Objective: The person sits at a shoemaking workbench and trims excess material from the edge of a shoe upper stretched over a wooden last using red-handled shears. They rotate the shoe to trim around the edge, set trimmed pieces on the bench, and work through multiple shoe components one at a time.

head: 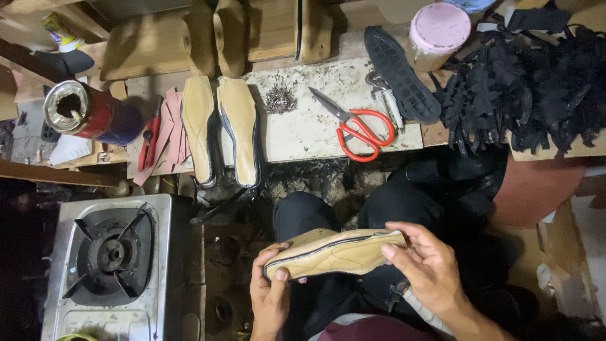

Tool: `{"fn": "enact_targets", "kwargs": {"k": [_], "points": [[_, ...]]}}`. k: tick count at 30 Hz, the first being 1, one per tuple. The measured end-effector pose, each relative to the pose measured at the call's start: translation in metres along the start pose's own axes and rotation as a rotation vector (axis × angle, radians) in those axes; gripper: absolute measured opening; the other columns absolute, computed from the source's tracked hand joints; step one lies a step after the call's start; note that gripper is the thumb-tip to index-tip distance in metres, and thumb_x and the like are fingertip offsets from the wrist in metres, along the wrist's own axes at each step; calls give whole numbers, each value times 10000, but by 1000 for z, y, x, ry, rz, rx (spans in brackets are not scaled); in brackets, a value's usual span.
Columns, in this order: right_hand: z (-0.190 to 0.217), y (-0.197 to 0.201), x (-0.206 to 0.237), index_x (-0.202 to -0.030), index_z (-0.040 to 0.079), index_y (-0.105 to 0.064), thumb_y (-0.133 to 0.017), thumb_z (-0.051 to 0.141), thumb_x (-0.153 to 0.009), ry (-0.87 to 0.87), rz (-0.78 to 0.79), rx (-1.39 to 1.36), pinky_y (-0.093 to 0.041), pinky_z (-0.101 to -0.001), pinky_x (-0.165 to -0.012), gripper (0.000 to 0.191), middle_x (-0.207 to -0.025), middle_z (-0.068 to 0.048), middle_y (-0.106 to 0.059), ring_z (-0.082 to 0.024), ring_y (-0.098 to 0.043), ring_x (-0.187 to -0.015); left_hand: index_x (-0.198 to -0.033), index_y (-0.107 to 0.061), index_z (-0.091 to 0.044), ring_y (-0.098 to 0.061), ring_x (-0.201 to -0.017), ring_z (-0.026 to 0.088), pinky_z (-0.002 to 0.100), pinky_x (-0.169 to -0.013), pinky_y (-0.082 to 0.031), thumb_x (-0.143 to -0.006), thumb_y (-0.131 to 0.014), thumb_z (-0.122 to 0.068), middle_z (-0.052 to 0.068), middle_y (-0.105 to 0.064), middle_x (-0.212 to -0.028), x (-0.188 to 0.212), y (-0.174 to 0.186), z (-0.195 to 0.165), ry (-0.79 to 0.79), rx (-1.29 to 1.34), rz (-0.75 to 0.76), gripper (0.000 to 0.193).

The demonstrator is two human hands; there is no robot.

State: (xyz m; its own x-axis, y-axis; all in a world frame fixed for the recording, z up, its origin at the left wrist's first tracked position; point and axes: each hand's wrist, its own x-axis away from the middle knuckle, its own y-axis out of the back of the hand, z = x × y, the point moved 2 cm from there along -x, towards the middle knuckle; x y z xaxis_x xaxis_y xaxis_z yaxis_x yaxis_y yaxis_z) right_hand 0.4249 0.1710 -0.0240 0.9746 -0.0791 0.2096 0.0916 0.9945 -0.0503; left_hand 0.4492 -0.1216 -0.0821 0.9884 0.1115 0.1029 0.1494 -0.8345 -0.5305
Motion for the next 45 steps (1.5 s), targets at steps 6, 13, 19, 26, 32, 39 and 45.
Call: {"fn": "enact_targets", "kwargs": {"k": [6, 13, 19, 26, 32, 39, 45], "points": [[-13, 17, -23, -1151, -69, -701, -747, 50, -876, -47, -31, 82, -554, -297, -708, 303, -960, -122, -773, -149, -681, -803, -1309, -498, -16, -700, -922, 292, 378, -662, -598, -957, -628, -120, 219, -642, -1231, -18, -9, 2, 125, -46, -20, 390], [29, 15, -84, -1153, -11, -704, -773, 133, -810, 299, -18, 746, -543, -323, -859, 378, -1115, -142, -738, -236, -695, -997, -1316, -508, 2, -694, -656, 180, 296, -567, -579, -972, -630, -200, 138, -707, -972, -63, -30, 9, 289, -319, -2, 417], [77, -48, -127, -1118, 67, -740, -723, 207, -885, 414, 96, 821, -565, -318, -729, 272, -1027, -87, -757, -204, -728, -817, -1340, -490, -4, -679, -642, 151, 278, -577, -575, -1007, -616, -244, 109, -691, -893, -78, -38, 3, 346, -373, 71, 429], [82, -134, -245, -1010, 60, -743, -706, 137, -924, 811, 122, 828, -549, -419, -797, 121, -982, -130, -722, -336, -704, -907, -1345, -487, -14, -676, -635, 145, 281, -578, -584, -1003, -609, -239, 95, -696, -871, -81, -45, -3, 352, -379, 85, 428], [80, -175, -291, -986, 86, -758, -744, 132, -849, 842, 125, 924, -533, -466, -762, 146, -971, -130, -684, -368, -669, -872, -1318, -519, 3, -690, -649, 146, 281, -581, -591, -1009, -608, -225, 97, -693, -898, -83, -46, -14, 310, -420, 84, 393], [75, -196, -303, -879, 90, -736, -741, 178, -879, 831, 128, 1084, -528, -511, -765, 88, -942, -125, -652, -372, -667, -887, -1325, -522, 6, -689, -644, 141, 275, -568, -585, -1002, -617, -228, 104, -690, -903, -86, -47, -20, 312, -442, 90, 410], [77, -195, -308, -884, 67, -690, -703, 241, -963, 724, 218, 1082, -529, -484, -743, 192, -932, -117, -650, -325, -666, -838, -1332, -519, 12, -689, -648, 141, 277, -568, -585, -1002, -614, -224, 110, -687, -900, -86, -47, -25, 303, -428, 96, 416]]}}
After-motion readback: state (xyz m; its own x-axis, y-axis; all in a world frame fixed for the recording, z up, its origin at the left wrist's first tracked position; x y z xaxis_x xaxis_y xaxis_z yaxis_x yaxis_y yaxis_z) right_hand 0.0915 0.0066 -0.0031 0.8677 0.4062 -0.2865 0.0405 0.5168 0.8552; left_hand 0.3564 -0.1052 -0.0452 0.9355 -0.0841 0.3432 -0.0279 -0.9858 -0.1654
